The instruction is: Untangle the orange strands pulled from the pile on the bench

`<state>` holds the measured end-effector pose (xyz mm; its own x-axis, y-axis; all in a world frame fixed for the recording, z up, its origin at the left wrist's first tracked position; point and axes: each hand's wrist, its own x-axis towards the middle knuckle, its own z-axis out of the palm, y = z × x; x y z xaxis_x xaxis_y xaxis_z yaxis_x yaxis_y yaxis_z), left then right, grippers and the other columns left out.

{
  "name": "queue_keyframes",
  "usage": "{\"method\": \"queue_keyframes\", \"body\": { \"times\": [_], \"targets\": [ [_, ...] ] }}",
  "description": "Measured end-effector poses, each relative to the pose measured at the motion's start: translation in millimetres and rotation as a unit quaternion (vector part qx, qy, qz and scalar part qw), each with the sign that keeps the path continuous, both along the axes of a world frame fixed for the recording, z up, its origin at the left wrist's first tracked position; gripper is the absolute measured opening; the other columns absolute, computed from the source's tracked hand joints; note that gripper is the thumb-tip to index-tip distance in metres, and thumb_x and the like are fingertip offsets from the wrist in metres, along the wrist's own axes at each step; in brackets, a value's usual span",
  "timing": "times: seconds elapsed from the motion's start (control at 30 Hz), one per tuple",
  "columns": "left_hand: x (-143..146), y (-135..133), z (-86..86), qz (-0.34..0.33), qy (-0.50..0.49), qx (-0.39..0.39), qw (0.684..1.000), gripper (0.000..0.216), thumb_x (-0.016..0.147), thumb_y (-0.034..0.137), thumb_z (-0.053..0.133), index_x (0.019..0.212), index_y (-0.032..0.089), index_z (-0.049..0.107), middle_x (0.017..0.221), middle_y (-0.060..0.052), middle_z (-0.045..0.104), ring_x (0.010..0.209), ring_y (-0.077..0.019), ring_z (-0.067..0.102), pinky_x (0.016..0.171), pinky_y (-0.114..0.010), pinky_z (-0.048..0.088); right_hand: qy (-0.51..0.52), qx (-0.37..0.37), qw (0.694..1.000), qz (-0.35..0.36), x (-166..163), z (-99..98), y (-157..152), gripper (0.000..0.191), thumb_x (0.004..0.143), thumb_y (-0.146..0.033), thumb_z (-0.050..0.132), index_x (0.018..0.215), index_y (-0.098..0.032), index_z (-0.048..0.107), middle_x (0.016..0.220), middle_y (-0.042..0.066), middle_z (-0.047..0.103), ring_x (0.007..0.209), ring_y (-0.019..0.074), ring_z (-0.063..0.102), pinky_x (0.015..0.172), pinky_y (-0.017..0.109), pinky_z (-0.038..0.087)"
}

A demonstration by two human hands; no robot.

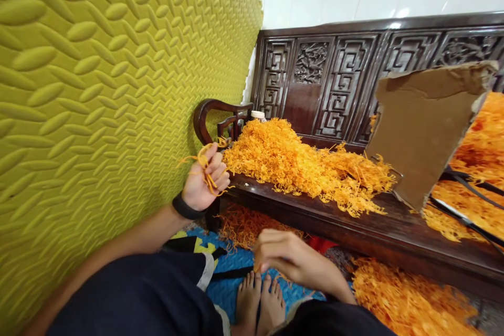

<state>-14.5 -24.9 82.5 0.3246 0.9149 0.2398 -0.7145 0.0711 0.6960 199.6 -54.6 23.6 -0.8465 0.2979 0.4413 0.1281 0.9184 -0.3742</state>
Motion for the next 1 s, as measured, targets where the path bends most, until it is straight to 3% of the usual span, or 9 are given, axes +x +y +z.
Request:
{"method": "queue_keyframes", "body": {
  "times": [0.1, 0.2, 0.3, 0.37, 0.5, 0.63, 0.73, 0.87, 1.0],
  "targets": [
    [-9.5, -2.3, 3.7, -0.04, 0.025, 0.045, 0.998, 0.058, 0.095, 0.038, 0.027, 0.041, 0.017, 0.03, 0.037, 0.006, 0.017, 0.029, -0.0063, 0.02, 0.034, -0.021, 0.014, 0.134, 0.059, 0.97, -0.196, 25.8, 5.0, -6.7, 0.005, 0.084, -0.019, 0.058, 0.086, -0.02, 0.062, 0.083, 0.003, 0.064, 0.077, 0.0144, 0.062, 0.067, 0.026, 0.051],
    [-7.3, -2.1, -2.3, -0.101, 0.059, 0.066, 0.991, 0.054, 0.093, 0.036, 0.031, 0.043, 0.016, 0.037, 0.037, 0.006, 0.021, 0.031, -0.0063, 0.021, 0.036, -0.02, 0.017, 0.407, 0.12, 0.832, -0.358, 41.7, 20.0, -10.4, 0.027, 0.069, -0.023, 0.073, 0.095, -0.021, 0.065, 0.085, 0.007, 0.066, 0.071, 0.0189, 0.064, 0.063, 0.033, 0.051],
    [-1.2, -1.1, -7.6, -0.16, 0.077, 0.1, 0.979, 0.046, 0.089, 0.038, 0.038, 0.05, 0.016, 0.046, 0.038, 0.005, 0.027, 0.033, -0.0066, 0.025, 0.038, -0.02, 0.021, 0.605, 0.229, 0.696, -0.311, 46.6, 43.5, -0.4, 0.033, 0.055, -0.02, 0.081, 0.086, -0.02, 0.069, 0.079, 0.006, 0.064, 0.071, 0.0202, 0.064, 0.066, 0.036, 0.049],
    [0.8, -1.8, -7.7, -0.187, 0.086, 0.116, 0.972, 0.038, 0.086, 0.039, 0.043, 0.058, 0.015, 0.052, 0.041, 0.005, 0.033, 0.034, -0.0067, 0.028, 0.038, -0.02, 0.023, 0.621, 0.293, 0.673, -0.274, 48.3, 58.3, 18.6, 0.027, 0.061, -0.018, 0.077, 0.087, -0.02, 0.069, 0.084, 0.005, 0.061, 0.082, 0.0198, 0.062, 0.076, 0.036, 0.045],
    [0.1, -5.4, -3.4, -0.2, 0.102, 0.125, 0.966, 0.026, 0.077, 0.038, 0.049, 0.077, 0.014, 0.058, 0.052, 0.002, 0.045, 0.041, -0.0095, 0.04, 0.042, -0.022, 0.031, 0.52, 0.263, 0.727, -0.363, 55.6, 68.3, 84.1, 0.03, 0.076, -0.023, 0.061, 0.104, -0.013, 0.061, 0.108, 0.009, 0.054, 0.108, 0.0248, 0.052, 0.087, 0.036, 0.038],
    [1.3, -4.8, -2.9, -0.182, 0.103, 0.13, 0.969, 0.035, 0.071, 0.039, 0.053, 0.091, 0.012, 0.059, 0.068, -0.005, 0.057, 0.055, -0.0166, 0.054, 0.048, -0.027, 0.04, 0.373, 0.146, 0.818, -0.413, 52.1, 46.5, 132.5, 0.032, 0.06, -0.023, 0.075, 0.088, -0.014, 0.066, 0.105, 0.013, 0.058, 0.108, 0.0286, 0.051, 0.088, 0.041, 0.039],
    [3.8, 0.7, -7.4, -0.166, 0.079, 0.117, 0.976, 0.039, 0.072, 0.037, 0.053, 0.1, 0.01, 0.059, 0.081, -0.01, 0.062, 0.067, -0.0211, 0.058, 0.054, -0.03, 0.043, 0.392, 0.09, 0.838, -0.368, 28.5, 25.7, 114.0, 0.015, 0.073, -0.024, 0.066, 0.087, -0.018, 0.064, 0.105, 0.011, 0.059, 0.102, 0.0231, 0.055, 0.081, 0.036, 0.045],
    [7.2, 5.9, -13.6, -0.168, 0.051, 0.086, 0.981, 0.044, 0.075, 0.034, 0.05, 0.112, 0.011, 0.055, 0.103, -0.014, 0.063, 0.083, -0.026, 0.062, 0.067, -0.036, 0.047, 0.492, 0.059, 0.824, -0.273, -16.6, 17.2, 46.8, 0.008, 0.084, -0.02, 0.055, 0.091, -0.02, 0.06, 0.089, 0.004, 0.061, 0.089, 0.0181, 0.058, 0.08, 0.036, 0.046],
    [9.7, 2.7, -16.5, -0.167, 0.029, 0.027, 0.985, 0.041, 0.08, 0.026, 0.048, 0.117, 0.011, 0.053, 0.103, -0.012, 0.065, 0.084, -0.0213, 0.063, 0.071, -0.031, 0.048, 0.324, 0.155, 0.899, -0.25, -46.1, 24.7, 9.7, 0.024, 0.081, -0.023, 0.061, 0.104, -0.021, 0.058, 0.101, 0.007, 0.06, 0.096, 0.0214, 0.055, 0.083, 0.039, 0.043]
  ]
}}
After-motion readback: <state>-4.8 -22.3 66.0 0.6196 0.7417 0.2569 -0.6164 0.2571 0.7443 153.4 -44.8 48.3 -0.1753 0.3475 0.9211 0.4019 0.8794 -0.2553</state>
